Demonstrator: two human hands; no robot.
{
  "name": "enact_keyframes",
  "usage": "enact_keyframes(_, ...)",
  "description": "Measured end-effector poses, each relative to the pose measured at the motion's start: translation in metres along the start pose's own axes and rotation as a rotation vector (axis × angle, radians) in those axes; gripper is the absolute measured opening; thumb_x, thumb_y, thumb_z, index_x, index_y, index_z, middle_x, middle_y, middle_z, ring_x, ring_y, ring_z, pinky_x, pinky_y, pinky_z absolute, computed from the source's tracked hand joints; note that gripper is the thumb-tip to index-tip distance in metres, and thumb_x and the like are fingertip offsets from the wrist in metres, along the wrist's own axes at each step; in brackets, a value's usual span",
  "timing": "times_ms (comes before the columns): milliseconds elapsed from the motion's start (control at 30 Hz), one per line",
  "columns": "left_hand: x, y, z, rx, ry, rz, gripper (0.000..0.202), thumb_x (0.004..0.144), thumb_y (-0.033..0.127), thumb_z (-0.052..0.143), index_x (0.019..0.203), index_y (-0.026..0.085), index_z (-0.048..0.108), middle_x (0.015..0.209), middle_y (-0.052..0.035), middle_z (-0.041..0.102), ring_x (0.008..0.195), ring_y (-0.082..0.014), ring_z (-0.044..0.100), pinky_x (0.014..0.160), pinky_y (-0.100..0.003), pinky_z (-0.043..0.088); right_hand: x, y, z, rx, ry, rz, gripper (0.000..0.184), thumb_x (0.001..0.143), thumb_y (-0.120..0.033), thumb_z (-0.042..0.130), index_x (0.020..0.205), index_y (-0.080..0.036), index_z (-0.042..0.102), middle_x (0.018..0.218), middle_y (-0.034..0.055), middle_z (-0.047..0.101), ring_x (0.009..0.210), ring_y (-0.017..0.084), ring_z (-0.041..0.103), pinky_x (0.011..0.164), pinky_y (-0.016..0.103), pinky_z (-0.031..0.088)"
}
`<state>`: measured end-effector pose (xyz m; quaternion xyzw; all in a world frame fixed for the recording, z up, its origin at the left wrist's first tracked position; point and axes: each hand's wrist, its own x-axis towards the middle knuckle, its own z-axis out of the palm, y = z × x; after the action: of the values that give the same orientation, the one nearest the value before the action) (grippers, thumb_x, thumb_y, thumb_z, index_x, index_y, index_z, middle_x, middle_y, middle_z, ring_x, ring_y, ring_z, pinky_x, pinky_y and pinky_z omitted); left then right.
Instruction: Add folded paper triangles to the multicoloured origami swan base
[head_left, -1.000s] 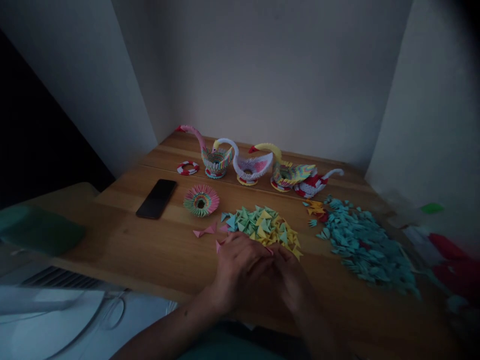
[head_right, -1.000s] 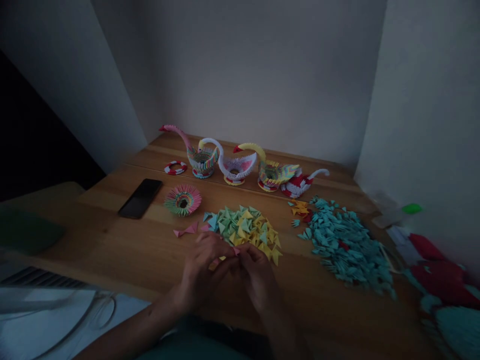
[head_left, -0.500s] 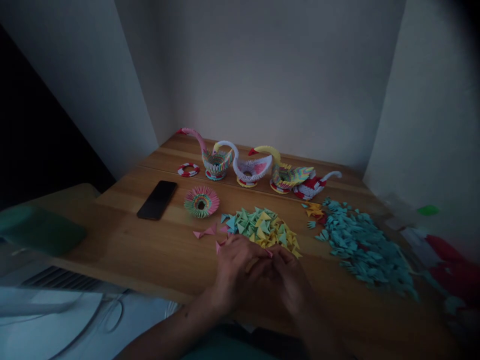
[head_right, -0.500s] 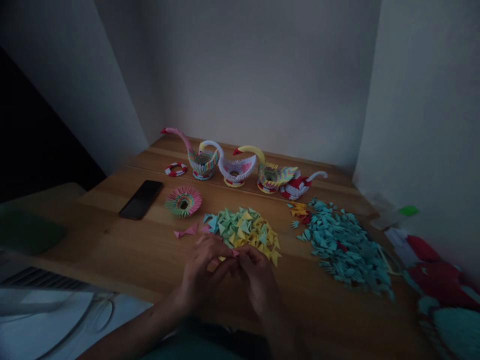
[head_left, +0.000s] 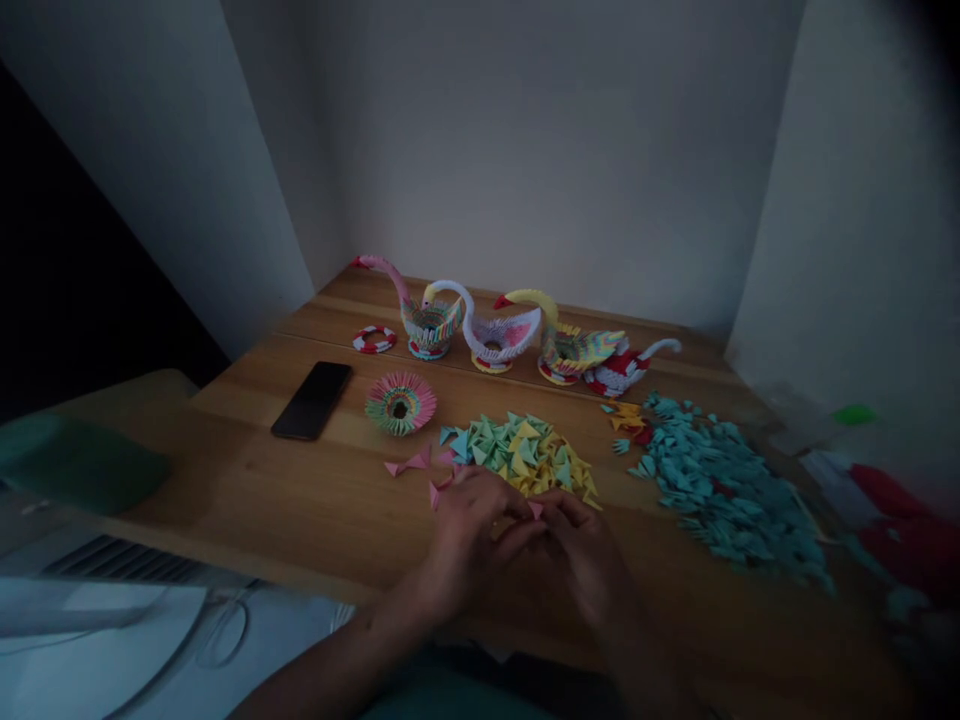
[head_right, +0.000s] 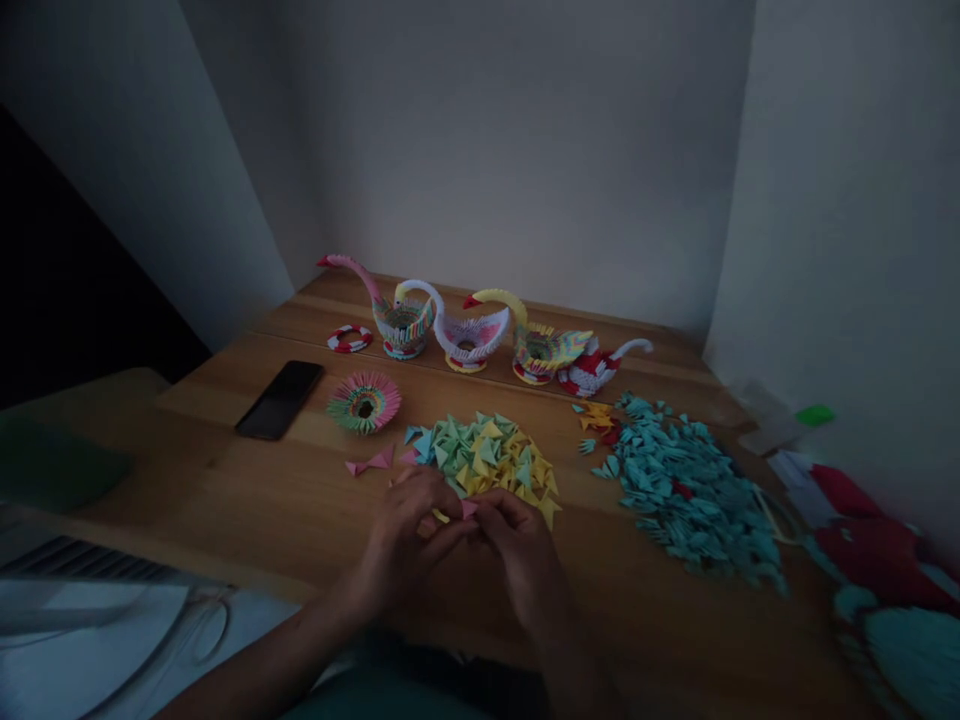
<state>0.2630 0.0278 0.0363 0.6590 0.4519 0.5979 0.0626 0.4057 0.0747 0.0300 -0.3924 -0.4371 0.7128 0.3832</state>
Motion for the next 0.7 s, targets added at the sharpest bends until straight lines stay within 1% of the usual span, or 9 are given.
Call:
enact_keyframes(167,-0.002,-0.003,0.002,0.031,0.002,-0.054,0.016,0.084,0.023,0.069,0.077,0.016,0.056,0.068,0.0004,0.064,0.066,-0.0129,0.057,0.067,-0.026,0.040,-0.001,0.002,-0.003,-0.022,0.001,-0.017,0.032,0.064,-0.048,0.083,0.068,-0.018,0.071,0.061,-0.0001,0.059,0.058,0.011,0.050,0.058,0.023,0.041)
enact_keyframes(300,-0.003,-0.005,0.002,0.034,-0.025,-0.020,0.019,0.087,0.023,0.066,0.071,0.016,0.057,0.062,0.0008,0.062,0.063,-0.0123,0.055,0.067,-0.026,0.040,-0.003,0.004,0.001,-0.008,0.014,-0.009,0.036,0.066,-0.051,0.081,0.066,-0.017,0.069,0.060,-0.0003,0.057,0.057,0.011,0.047,0.056,0.023,0.039)
enact_keyframes(367,-0.002,-0.005,0.000,-0.012,-0.063,-0.012,0.021,0.088,0.026,0.065,0.070,0.016,0.061,0.062,0.0001,0.063,0.062,-0.0122,0.056,0.066,-0.026,0.041,-0.002,0.004,0.002,0.022,0.002,0.013,0.038,0.065,-0.052,0.082,0.063,-0.017,0.067,0.059,-0.0006,0.055,0.055,0.010,0.045,0.053,0.023,0.037)
enact_keyframes(400,-0.002,-0.005,-0.001,-0.063,-0.097,-0.037,0.021,0.088,0.027,0.065,0.071,0.016,0.062,0.063,-0.0004,0.064,0.062,-0.0120,0.057,0.065,-0.025,0.041,-0.002,0.004,0.002,0.044,-0.008,0.026,0.039,0.063,-0.052,0.083,0.060,-0.017,0.066,0.058,-0.0008,0.054,0.054,0.010,0.044,0.052,0.022,0.036)
enact_keyframes(467,-0.002,-0.005,-0.005,-0.188,-0.147,-0.149,0.022,0.087,0.032,0.065,0.072,0.016,0.065,0.065,-0.0013,0.067,0.062,-0.0116,0.060,0.060,-0.022,0.043,-0.002,0.003,0.002,0.090,-0.030,0.046,0.040,0.062,-0.051,0.084,0.057,-0.016,0.063,0.054,-0.0021,0.051,0.051,0.009,0.042,0.050,0.022,0.035)
enact_keyframes(500,-0.002,-0.005,-0.007,-0.240,-0.151,-0.224,0.024,0.087,0.034,0.066,0.073,0.015,0.066,0.067,-0.0019,0.068,0.062,-0.0116,0.061,0.057,-0.021,0.043,-0.001,0.003,0.001,0.110,-0.043,0.055,0.041,0.062,-0.050,0.084,0.056,-0.017,0.062,0.051,-0.0029,0.048,0.050,0.008,0.040,0.049,0.022,0.034)
enact_keyframes(567,-0.001,-0.005,-0.011,-0.286,-0.103,-0.341,0.028,0.086,0.039,0.066,0.073,0.014,0.066,0.069,-0.0030,0.069,0.061,-0.0120,0.062,0.050,-0.019,0.041,-0.001,0.003,0.000,0.144,-0.071,0.079,0.041,0.064,-0.050,0.083,0.055,-0.017,0.061,0.047,-0.0042,0.044,0.047,0.008,0.037,0.047,0.022,0.033)
enact_keyframes(633,0.000,-0.006,-0.014,-0.271,-0.070,-0.351,0.028,0.086,0.039,0.065,0.073,0.014,0.066,0.068,-0.0033,0.069,0.062,-0.0123,0.063,0.049,-0.019,0.041,-0.001,0.004,-0.001,0.163,-0.079,0.100,0.040,0.064,-0.050,0.084,0.056,-0.017,0.061,0.047,-0.0046,0.043,0.046,0.008,0.036,0.046,0.022,0.033)
enact_keyframes(700,0.001,-0.006,-0.015,-0.256,-0.083,-0.275,0.023,0.086,0.034,0.066,0.074,0.015,0.067,0.069,-0.0031,0.069,0.064,-0.0126,0.063,0.055,-0.020,0.044,0.000,0.004,-0.001,0.161,-0.064,0.103,0.040,0.063,-0.049,0.084,0.057,-0.017,0.062,0.048,-0.0044,0.044,0.046,0.008,0.036,0.047,0.022,0.034)
